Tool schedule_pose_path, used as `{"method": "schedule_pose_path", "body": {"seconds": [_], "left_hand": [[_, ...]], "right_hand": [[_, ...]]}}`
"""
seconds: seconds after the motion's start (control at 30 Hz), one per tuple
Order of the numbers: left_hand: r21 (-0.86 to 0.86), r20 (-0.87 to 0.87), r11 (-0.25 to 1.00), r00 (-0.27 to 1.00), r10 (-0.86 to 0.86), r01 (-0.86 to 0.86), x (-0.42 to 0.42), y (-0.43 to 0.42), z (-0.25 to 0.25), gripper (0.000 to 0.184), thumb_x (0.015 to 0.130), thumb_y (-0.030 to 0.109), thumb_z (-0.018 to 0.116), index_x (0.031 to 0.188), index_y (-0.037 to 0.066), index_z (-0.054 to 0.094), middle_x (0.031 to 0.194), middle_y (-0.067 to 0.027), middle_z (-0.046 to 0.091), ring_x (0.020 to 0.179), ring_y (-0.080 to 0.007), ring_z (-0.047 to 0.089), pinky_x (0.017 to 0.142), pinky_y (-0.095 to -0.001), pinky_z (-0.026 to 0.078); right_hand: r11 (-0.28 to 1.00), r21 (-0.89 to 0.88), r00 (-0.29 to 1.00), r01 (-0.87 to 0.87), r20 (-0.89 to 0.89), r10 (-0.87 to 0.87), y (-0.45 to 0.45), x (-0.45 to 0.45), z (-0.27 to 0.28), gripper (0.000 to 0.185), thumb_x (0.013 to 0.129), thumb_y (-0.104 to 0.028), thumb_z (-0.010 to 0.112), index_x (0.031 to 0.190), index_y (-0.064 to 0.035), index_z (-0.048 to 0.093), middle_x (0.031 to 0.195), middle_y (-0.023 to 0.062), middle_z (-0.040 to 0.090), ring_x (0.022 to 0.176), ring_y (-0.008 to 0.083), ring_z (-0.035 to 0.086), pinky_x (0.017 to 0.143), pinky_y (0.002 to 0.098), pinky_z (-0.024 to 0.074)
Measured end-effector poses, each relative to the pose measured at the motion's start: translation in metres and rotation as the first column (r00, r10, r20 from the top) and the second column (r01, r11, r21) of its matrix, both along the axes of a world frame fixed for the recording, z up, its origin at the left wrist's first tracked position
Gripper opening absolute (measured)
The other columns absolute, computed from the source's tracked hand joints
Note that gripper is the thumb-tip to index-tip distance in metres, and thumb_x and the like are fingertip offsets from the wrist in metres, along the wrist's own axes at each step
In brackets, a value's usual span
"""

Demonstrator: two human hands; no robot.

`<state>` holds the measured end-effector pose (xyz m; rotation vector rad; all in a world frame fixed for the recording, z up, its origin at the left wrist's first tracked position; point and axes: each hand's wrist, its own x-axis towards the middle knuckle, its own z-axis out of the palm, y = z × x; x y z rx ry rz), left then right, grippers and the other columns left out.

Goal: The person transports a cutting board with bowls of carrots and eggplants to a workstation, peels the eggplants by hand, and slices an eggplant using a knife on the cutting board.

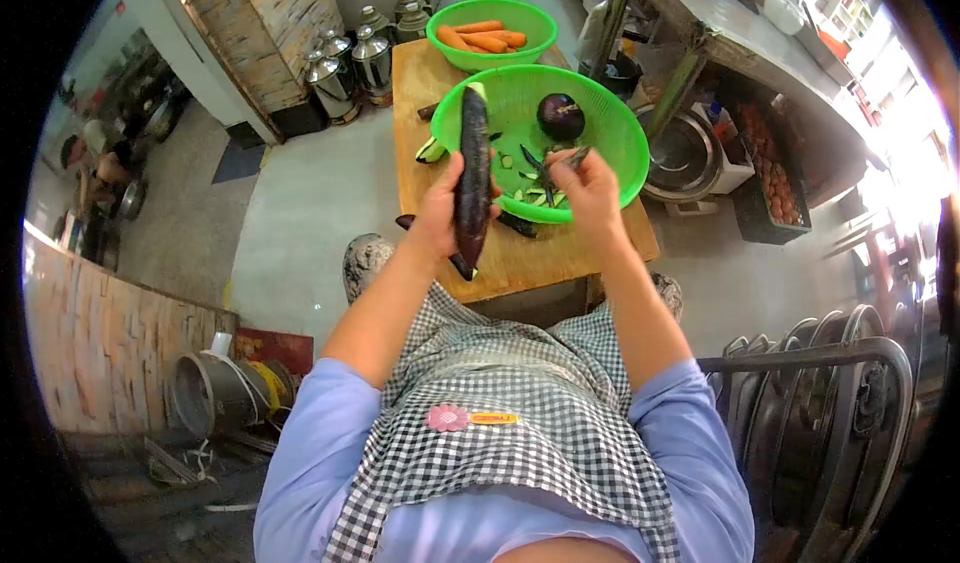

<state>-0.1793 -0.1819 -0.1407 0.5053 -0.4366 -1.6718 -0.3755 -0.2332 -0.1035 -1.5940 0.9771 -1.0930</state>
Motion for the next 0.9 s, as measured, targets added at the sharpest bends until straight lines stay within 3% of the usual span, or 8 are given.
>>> {"method": "schedule_pose_path", "body": {"seconds": [0.13, 0.33, 0.43, 0.57, 0.63, 0.7, 0.8, 0.9], "left_hand": [[0.062, 0.023, 0.994, 0.996, -0.092, 0.09, -0.022, -0.023, 0.005, 0.042, 0.093, 0.043, 0.039, 0.099, 0.005, 0.054, 0.084, -0.0081, 0.06, 0.074, -0.0182, 0.058, 0.067, -0.0302, 0.05], [0.099, -0.032, 0.987, 0.992, -0.124, 0.126, -0.039, -0.032, 0.022, 0.047, 0.094, 0.048, 0.034, 0.099, 0.005, 0.053, 0.088, -0.0086, 0.06, 0.077, -0.0195, 0.059, 0.069, -0.033, 0.05], [0.156, 0.031, 0.984, 0.995, -0.095, 0.089, -0.038, -0.044, 0.03, 0.048, 0.095, 0.048, 0.028, 0.099, 0.007, 0.052, 0.089, -0.0075, 0.06, 0.077, -0.0185, 0.06, 0.07, -0.0333, 0.051], [0.198, 0.185, 0.98, 0.98, -0.068, 0.03, -0.032, -0.067, 0.032, 0.046, 0.095, 0.047, 0.03, 0.099, 0.007, 0.053, 0.082, -0.0061, 0.06, 0.067, -0.0178, 0.059, 0.059, -0.0319, 0.051], [0.207, 0.257, 0.975, 0.957, -0.136, 0.083, -0.027, -0.073, 0.019, 0.045, 0.095, 0.046, 0.031, 0.098, 0.007, 0.054, 0.078, -0.0055, 0.06, 0.061, -0.0172, 0.058, 0.053, -0.0305, 0.051], [0.232, 0.258, 0.964, 0.948, -0.188, 0.129, -0.024, -0.078, 0.006, 0.045, 0.092, 0.048, 0.039, 0.102, 0.006, 0.054, 0.08, -0.0056, 0.061, 0.061, -0.0157, 0.058, 0.051, -0.0295, 0.05], [0.149, 0.167, 0.957, 0.948, -0.273, 0.249, -0.023, -0.084, -0.001, 0.049, 0.09, 0.049, 0.042, 0.105, 0.003, 0.052, 0.08, -0.0083, 0.06, 0.062, -0.0167, 0.058, 0.051, -0.0294, 0.051], [0.186, 0.238, 0.98, 0.964, -0.115, 0.071, -0.019, -0.099, 0.007, 0.05, 0.091, 0.048, 0.042, 0.111, 0.002, 0.047, 0.083, -0.0107, 0.059, 0.065, -0.0178, 0.058, 0.053, -0.0301, 0.052]], "right_hand": [[0.992, -0.128, 0.984, -0.003, 0.175, 0.026, 0.036, 0.027, -0.016, 0.016, 0.08, -0.003, 0.062, 0.093, -0.0015, 0.052, 0.093, 0.0076, 0.055, 0.082, 0.0166, 0.053, 0.074, 0.0299, 0.0437], [0.944, -0.32, 0.992, 0.077, -0.067, -0.104, 0.034, 0.034, -0.008, 0.013, 0.084, -0.009, 0.058, 0.086, -0.0018, 0.047, 0.087, 0.0066, 0.045, 0.079, 0.0148, 0.045, 0.071, 0.0287, 0.0398], [0.986, -0.122, 0.989, 0.117, -0.077, -0.127, 0.011, 0.041, -0.008, 0.014, 0.08, -0.007, 0.059, 0.086, 0.0007, 0.048, 0.091, 0.0134, 0.046, 0.084, 0.0287, 0.047, 0.074, 0.0354, 0.0391], [0.977, -0.029, 0.974, 0.21, -0.074, -0.212, -0.048, 0.053, -0.023, 0.018, 0.081, -0.011, 0.058, 0.083, 0.0019, 0.047, 0.081, 0.0131, 0.047, 0.073, 0.0247, 0.047, 0.067, 0.0346, 0.0394], [0.982, 0.108, 0.978, 0.152, 0.124, -0.165, -0.084, 0.055, -0.024, 0.021, 0.081, -0.015, 0.059, 0.081, 0.0027, 0.048, 0.074, 0.0116, 0.049, 0.067, 0.0223, 0.047, 0.064, 0.0349, 0.0395], [0.968, 0.056, 0.968, 0.244, 0.046, -0.246, -0.148, 0.051, -0.062, 0.024, 0.081, -0.018, 0.06, 0.08, 0.003, 0.049, 0.071, 0.0103, 0.052, 0.067, 0.0214, 0.047, 0.064, 0.0346, 0.0394], [0.804, 0.324, 0.836, 0.499, 0.066, -0.545, -0.209, 0.015, -0.091, 0.024, 0.082, -0.02, 0.061, 0.079, 0.0023, 0.05, 0.073, 0.0094, 0.053, 0.065, 0.0196, 0.046, 0.061, 0.0352, 0.0377], [0.733, 0.367, 0.8, 0.572, -0.053, -0.598, -0.21, -0.006, -0.085, 0.022, 0.083, -0.019, 0.06, 0.081, 0.0011, 0.052, 0.075, 0.0073, 0.054, 0.067, 0.0158, 0.047, 0.061, 0.0336, 0.0377]]}}
